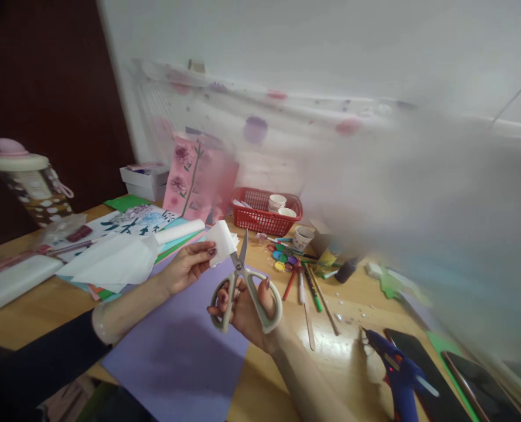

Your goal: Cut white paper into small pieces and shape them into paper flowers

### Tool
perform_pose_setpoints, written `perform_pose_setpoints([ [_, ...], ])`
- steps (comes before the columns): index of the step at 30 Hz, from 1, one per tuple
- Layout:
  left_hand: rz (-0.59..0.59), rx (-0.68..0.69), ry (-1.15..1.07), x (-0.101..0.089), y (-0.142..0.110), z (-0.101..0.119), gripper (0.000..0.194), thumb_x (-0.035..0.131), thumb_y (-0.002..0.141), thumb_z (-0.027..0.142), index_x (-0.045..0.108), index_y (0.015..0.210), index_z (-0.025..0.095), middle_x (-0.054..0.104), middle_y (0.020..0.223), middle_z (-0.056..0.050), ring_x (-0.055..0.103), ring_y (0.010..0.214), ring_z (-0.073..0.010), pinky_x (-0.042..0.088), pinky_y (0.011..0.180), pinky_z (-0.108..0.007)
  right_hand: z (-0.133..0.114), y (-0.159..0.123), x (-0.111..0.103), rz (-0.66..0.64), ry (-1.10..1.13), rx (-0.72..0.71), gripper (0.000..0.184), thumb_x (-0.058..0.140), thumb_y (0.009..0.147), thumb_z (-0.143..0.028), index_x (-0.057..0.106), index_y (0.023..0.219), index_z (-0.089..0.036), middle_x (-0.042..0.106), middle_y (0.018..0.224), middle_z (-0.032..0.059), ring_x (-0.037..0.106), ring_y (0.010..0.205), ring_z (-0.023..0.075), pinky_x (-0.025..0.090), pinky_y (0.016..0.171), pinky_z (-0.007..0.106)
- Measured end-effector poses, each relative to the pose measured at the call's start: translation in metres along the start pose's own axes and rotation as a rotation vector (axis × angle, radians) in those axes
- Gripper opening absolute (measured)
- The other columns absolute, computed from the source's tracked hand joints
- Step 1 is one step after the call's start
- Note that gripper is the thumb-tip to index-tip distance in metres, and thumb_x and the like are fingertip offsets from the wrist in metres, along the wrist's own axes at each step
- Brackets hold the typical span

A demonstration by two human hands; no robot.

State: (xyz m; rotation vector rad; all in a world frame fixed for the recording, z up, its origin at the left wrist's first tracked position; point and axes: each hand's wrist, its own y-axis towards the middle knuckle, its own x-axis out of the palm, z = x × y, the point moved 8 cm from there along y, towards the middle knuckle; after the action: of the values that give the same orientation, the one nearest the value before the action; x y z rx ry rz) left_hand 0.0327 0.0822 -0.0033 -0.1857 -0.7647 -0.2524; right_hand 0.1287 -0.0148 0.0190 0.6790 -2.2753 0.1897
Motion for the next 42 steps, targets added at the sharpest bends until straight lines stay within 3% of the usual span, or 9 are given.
perform_pose_setpoints([
  [10,0.009,0.005,0.082,0.004,-0.005,-0.003,0.021,0.076,0.053,0.0,0.072,0.069,0.012,0.073,0.071,-0.005,0.067,0.065,-0.0108,0.052,0.062,-0.018,0.0,0.002,-0.006,0.04,0.056,-0.015,0.052,0.068,0.058,-0.067,0.062,0.078,-0.019,0.05,0.069,0.0,0.046,0.065,0.0132,0.045,0.077,0.035],
  [18,0.024,-0.002,0.045,0.004,-0.004,-0.004,0.022,0.076,0.052,-0.003,0.072,0.068,0.011,0.073,0.071,-0.004,0.067,0.064,-0.0107,0.054,0.062,-0.017,0.0,0.002,-0.01,0.098,-0.04,-0.022,0.048,0.066,0.064,-0.064,0.058,0.074,-0.018,0.049,0.06,-0.0026,0.047,0.055,0.0109,0.048,0.067,0.031],
  [24,0.023,-0.007,0.069,0.001,-0.002,-0.003,0.021,0.074,0.055,-0.004,0.072,0.07,0.012,0.074,0.072,-0.006,0.068,0.066,-0.0119,0.054,0.063,-0.018,0.001,0.003,-0.019,0.174,-0.105,-0.05,0.052,0.063,0.064,-0.068,0.055,0.069,-0.017,0.047,0.052,-0.0038,0.044,0.044,0.0082,0.045,0.046,0.023],
  [29,0.019,0.005,0.073,0.001,-0.001,0.002,0.023,0.071,0.057,-0.006,0.072,0.072,0.012,0.074,0.073,-0.006,0.067,0.063,-0.0111,0.054,0.06,-0.017,0.005,0.002,-0.032,0.265,-0.188,-0.035,0.054,0.062,0.063,-0.07,0.051,0.066,-0.017,0.044,0.047,-0.0058,0.039,0.037,0.0063,0.04,0.038,0.02],
  [33,0.014,0.006,0.066,0.001,-0.001,0.003,0.024,0.07,0.057,-0.006,0.073,0.072,0.012,0.074,0.071,-0.006,0.068,0.063,-0.0114,0.054,0.059,-0.017,0.005,0.001,-0.037,0.305,-0.196,-0.034,0.055,0.062,0.062,-0.07,0.054,0.066,-0.016,0.044,0.048,-0.0059,0.039,0.039,0.0056,0.043,0.042,0.021],
  [38,0.018,0.01,0.07,0.001,-0.002,0.003,0.022,0.071,0.056,-0.005,0.072,0.07,0.011,0.073,0.07,-0.006,0.067,0.063,-0.0117,0.054,0.061,-0.018,0.002,0.001,-0.023,0.133,-0.117,-0.003,0.048,0.061,0.068,-0.066,0.059,0.073,-0.018,0.05,0.057,-0.0015,0.046,0.05,0.0107,0.05,0.058,0.031],
  [42,-0.011,0.011,0.101,0.005,-0.005,0.001,0.022,0.076,0.053,-0.001,0.072,0.071,0.012,0.073,0.071,-0.006,0.067,0.065,-0.0122,0.054,0.063,-0.02,0.002,0.001,-0.021,0.106,-0.099,0.012,0.043,0.061,0.069,-0.064,0.059,0.074,-0.021,0.049,0.06,-0.0011,0.044,0.052,0.0124,0.049,0.066,0.036],
])
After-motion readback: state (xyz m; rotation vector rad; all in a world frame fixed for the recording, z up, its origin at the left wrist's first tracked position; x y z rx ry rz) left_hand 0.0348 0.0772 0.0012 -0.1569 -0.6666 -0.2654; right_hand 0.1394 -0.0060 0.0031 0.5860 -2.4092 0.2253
